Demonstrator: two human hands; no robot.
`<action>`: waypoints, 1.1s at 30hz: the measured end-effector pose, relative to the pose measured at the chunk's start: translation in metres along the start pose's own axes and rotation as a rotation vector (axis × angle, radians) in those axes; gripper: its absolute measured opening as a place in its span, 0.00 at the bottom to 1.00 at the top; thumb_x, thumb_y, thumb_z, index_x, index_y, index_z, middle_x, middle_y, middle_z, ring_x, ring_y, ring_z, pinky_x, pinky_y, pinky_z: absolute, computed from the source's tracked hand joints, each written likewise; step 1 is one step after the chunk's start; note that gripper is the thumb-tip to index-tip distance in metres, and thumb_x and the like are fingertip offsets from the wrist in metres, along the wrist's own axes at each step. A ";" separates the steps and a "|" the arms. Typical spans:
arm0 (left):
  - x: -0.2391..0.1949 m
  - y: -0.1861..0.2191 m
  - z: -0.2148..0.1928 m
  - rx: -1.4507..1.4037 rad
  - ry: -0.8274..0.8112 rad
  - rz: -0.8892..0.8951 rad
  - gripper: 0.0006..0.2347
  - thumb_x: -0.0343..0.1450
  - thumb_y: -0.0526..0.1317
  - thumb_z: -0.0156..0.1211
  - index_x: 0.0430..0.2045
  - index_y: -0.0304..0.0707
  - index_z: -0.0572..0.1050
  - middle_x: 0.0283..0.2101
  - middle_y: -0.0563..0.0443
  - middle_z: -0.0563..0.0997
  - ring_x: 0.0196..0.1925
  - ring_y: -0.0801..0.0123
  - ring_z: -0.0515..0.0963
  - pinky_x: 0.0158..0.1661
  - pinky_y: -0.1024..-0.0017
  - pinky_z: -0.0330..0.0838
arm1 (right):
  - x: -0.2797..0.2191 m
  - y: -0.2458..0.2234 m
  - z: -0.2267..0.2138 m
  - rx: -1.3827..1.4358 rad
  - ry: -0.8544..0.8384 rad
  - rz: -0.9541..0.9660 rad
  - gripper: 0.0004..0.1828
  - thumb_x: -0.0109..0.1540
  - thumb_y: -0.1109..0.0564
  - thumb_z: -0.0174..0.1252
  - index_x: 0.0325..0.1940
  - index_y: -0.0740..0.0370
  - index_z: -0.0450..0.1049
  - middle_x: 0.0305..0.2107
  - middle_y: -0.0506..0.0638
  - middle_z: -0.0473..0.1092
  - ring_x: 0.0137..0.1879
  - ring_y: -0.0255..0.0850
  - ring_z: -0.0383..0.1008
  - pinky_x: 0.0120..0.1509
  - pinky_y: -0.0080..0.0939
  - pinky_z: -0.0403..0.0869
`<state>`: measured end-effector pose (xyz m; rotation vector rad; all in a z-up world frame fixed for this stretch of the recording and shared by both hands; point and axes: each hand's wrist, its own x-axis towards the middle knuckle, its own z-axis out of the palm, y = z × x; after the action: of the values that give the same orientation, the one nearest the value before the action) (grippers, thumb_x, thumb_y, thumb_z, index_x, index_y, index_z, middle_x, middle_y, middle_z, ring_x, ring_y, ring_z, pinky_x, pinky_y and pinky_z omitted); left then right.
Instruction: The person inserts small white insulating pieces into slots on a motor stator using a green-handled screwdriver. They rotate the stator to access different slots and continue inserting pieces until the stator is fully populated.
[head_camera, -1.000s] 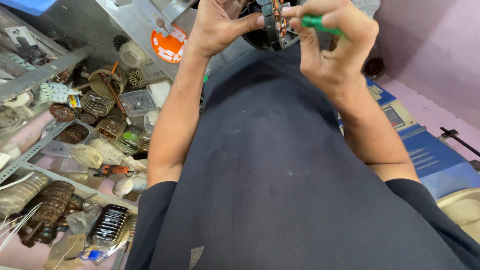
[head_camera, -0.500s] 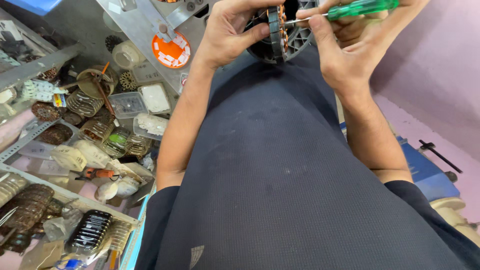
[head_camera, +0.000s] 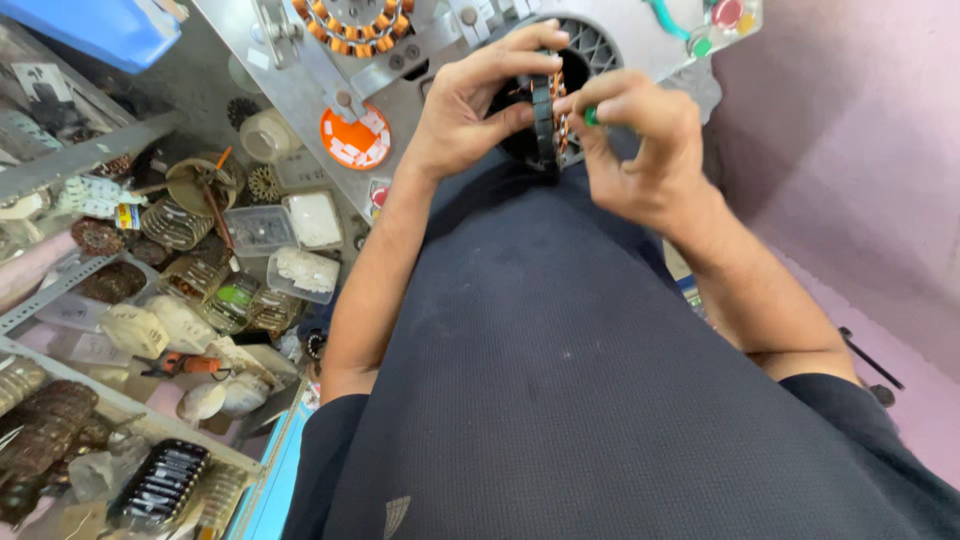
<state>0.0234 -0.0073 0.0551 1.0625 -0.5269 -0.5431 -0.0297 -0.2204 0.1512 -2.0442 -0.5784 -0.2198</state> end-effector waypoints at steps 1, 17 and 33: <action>0.002 0.004 0.003 -0.025 0.005 -0.005 0.18 0.74 0.25 0.68 0.59 0.31 0.75 0.69 0.44 0.71 0.74 0.64 0.67 0.74 0.66 0.61 | -0.001 -0.001 0.002 0.005 0.021 -0.010 0.29 0.66 0.79 0.62 0.58 0.60 0.52 0.43 0.61 0.72 0.48 0.49 0.81 0.50 0.42 0.80; -0.142 -0.042 -0.048 1.104 1.014 -0.415 0.07 0.67 0.29 0.67 0.37 0.30 0.79 0.40 0.44 0.79 0.36 0.64 0.82 0.38 0.68 0.76 | -0.046 0.108 -0.015 0.670 0.400 0.927 0.15 0.71 0.67 0.49 0.61 0.66 0.71 0.39 0.52 0.75 0.36 0.40 0.80 0.31 0.31 0.73; -0.153 -0.077 -0.069 1.163 0.972 -0.416 0.10 0.63 0.25 0.65 0.37 0.26 0.76 0.39 0.43 0.75 0.32 0.63 0.78 0.36 0.67 0.74 | -0.058 0.129 -0.024 0.578 0.317 1.046 0.09 0.70 0.63 0.54 0.54 0.65 0.74 0.35 0.50 0.74 0.30 0.31 0.74 0.26 0.26 0.67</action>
<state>-0.0597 0.1076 -0.0639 2.3731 0.3464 0.0445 -0.0164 -0.3137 0.0432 -1.4609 0.5909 0.2285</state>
